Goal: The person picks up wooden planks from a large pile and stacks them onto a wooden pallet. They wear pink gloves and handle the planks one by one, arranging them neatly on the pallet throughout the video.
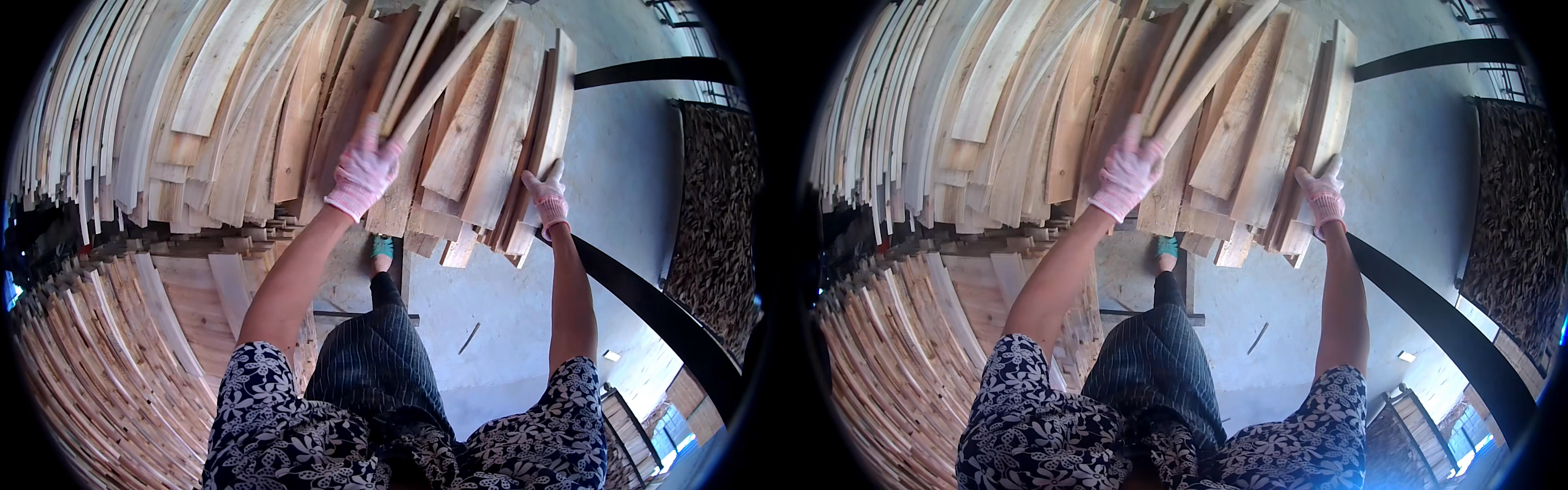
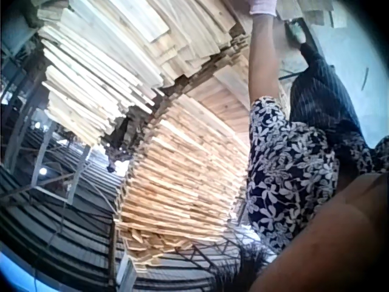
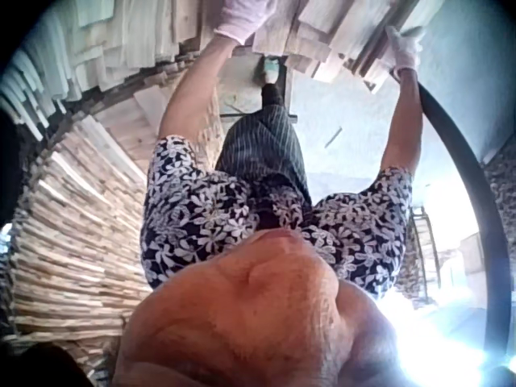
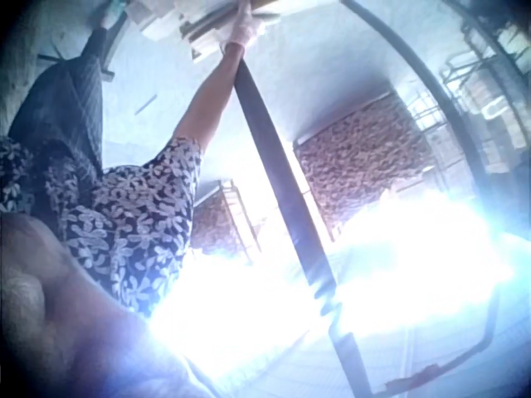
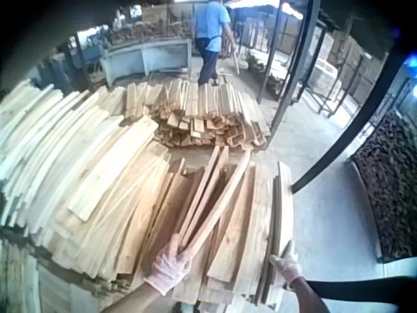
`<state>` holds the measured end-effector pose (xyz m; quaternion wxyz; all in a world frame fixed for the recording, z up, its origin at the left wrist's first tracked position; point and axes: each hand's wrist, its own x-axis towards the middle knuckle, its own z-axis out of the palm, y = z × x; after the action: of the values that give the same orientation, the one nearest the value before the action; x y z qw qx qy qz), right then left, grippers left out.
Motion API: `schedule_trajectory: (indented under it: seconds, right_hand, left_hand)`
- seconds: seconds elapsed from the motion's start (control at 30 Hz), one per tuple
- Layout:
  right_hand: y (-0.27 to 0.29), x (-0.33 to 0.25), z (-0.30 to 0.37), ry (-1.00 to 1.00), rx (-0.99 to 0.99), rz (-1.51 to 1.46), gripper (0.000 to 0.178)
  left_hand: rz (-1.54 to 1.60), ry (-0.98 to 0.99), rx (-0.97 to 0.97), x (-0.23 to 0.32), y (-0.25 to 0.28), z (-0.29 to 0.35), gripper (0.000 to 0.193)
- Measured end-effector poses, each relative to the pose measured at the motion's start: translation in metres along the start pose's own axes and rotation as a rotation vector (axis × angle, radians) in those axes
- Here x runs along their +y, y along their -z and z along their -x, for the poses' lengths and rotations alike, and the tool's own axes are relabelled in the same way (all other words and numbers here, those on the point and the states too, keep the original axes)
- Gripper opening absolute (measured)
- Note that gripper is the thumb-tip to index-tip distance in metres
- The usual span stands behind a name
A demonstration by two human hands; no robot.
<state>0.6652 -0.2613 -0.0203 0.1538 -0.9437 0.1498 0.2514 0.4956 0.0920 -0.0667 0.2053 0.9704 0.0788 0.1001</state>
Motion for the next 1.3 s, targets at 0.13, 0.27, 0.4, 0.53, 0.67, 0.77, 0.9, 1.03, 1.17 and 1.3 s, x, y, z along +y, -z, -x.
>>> schedule_trajectory:
  seconds: [0.13,0.27,0.4,0.53,0.67,0.77,0.9,1.03,1.17,1.3]
  right_hand:
    - [0.020,-0.027,0.022,0.004,0.020,0.082,0.100]
    - [0.017,-0.049,0.050,0.021,0.155,-0.249,0.095]
    - [-0.060,-0.082,0.088,0.298,-0.013,-0.876,0.094]
    - [-0.106,-0.194,0.123,0.255,-0.138,-0.473,0.102]
    - [-0.135,-0.261,0.137,0.136,-0.138,-0.281,0.119]
    - [-0.150,-0.263,0.127,0.223,-0.059,-0.317,0.123]
    - [-0.160,-0.242,0.111,0.392,-0.113,-0.748,0.114]
    - [-0.171,-0.231,0.104,0.331,0.053,-0.769,0.116]
    - [-0.158,-0.218,0.093,0.194,-0.250,-0.844,0.113]
    - [-0.130,-0.186,0.141,0.206,-0.568,-0.844,0.087]
  left_hand:
    - [0.177,0.510,0.096,-0.031,0.021,-0.017,0.095]
    - [0.071,0.883,-0.394,-0.047,0.041,-0.039,0.109]
    - [-0.029,0.859,-0.536,-0.037,0.055,-0.051,0.117]
    - [0.248,0.907,-0.467,-0.057,0.062,-0.045,0.118]
    - [0.586,0.978,-0.439,-0.069,0.072,-0.041,0.123]
    - [0.701,1.009,-0.480,-0.083,0.059,-0.027,0.121]
    - [0.508,0.838,-0.610,-0.086,0.052,-0.026,0.108]
    - [0.398,0.792,-0.488,-0.076,0.039,-0.003,0.086]
    - [0.647,0.727,-0.271,-0.074,0.016,0.024,0.078]
    - [1.197,0.892,-0.304,-0.041,0.069,0.076,0.085]
